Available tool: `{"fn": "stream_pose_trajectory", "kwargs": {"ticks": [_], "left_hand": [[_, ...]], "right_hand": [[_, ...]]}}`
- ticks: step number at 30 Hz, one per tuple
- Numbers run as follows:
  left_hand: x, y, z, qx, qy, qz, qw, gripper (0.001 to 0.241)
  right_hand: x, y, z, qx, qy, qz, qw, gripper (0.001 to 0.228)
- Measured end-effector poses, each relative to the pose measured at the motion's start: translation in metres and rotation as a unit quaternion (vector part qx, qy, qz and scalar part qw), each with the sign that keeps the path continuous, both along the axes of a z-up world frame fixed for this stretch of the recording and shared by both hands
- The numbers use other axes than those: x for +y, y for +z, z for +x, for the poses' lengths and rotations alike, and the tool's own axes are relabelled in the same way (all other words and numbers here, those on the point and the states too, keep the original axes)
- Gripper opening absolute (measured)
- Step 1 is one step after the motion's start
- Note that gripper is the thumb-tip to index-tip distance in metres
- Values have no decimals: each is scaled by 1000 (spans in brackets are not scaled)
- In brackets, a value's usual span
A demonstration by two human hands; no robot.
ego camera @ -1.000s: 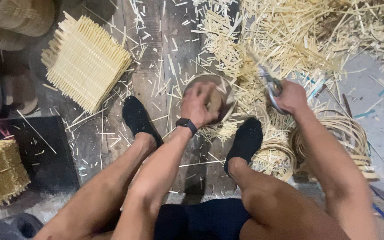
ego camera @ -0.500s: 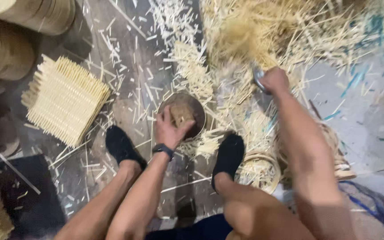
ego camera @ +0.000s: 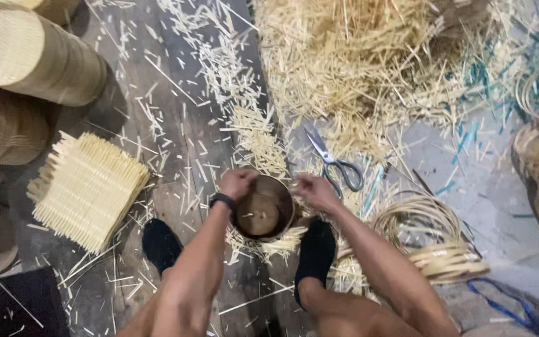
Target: The person weaves a small round basket by placing a woven mat over a circular wooden mold, trimming the excess with scissors, and securing the edge with a bamboo ring. The process is repeated for multiple units.
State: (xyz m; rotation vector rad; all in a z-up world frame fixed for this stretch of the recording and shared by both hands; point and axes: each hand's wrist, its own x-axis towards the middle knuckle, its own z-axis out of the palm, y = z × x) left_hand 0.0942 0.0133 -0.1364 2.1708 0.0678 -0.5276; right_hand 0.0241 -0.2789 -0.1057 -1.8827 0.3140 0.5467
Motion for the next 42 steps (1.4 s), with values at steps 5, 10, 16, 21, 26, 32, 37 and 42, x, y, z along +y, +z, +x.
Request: {"fn": "stream_pose_trajectory", "kwargs": {"ticks": [5,10,16,21,26,32,37,42], "left_hand": [[-28,-24,-9,-59,6,124,991,31],[-39,-16,-15,-92,73,100,988,26],[-25,-24,-37,-266,96,148,948,29],[23,-51,-80,63,235,123,962,48],[38,-45,-77,-32,186,88,978,31],[31,5,-75,197,279,89,936,35],[25,25,-121,263,422,-369,785,38],[2,17,-160,210,390,-233,866,26]], "right_hand": [[33,-23,12,-25,47,-73,996,27],[30,-10,15,31,19,-105,994,23],[40,0,-5,-81,-7,-181,980,33],[19,-25,-31,79,5,-108,991,36],[13,-38,-22,158,-99,115,976,24],[14,-13,-22,178,-143,101,968,19],[14,-4,-40,212,-136,246,936,12],[25,-31,-56,213,-116,184,953,16]]}}
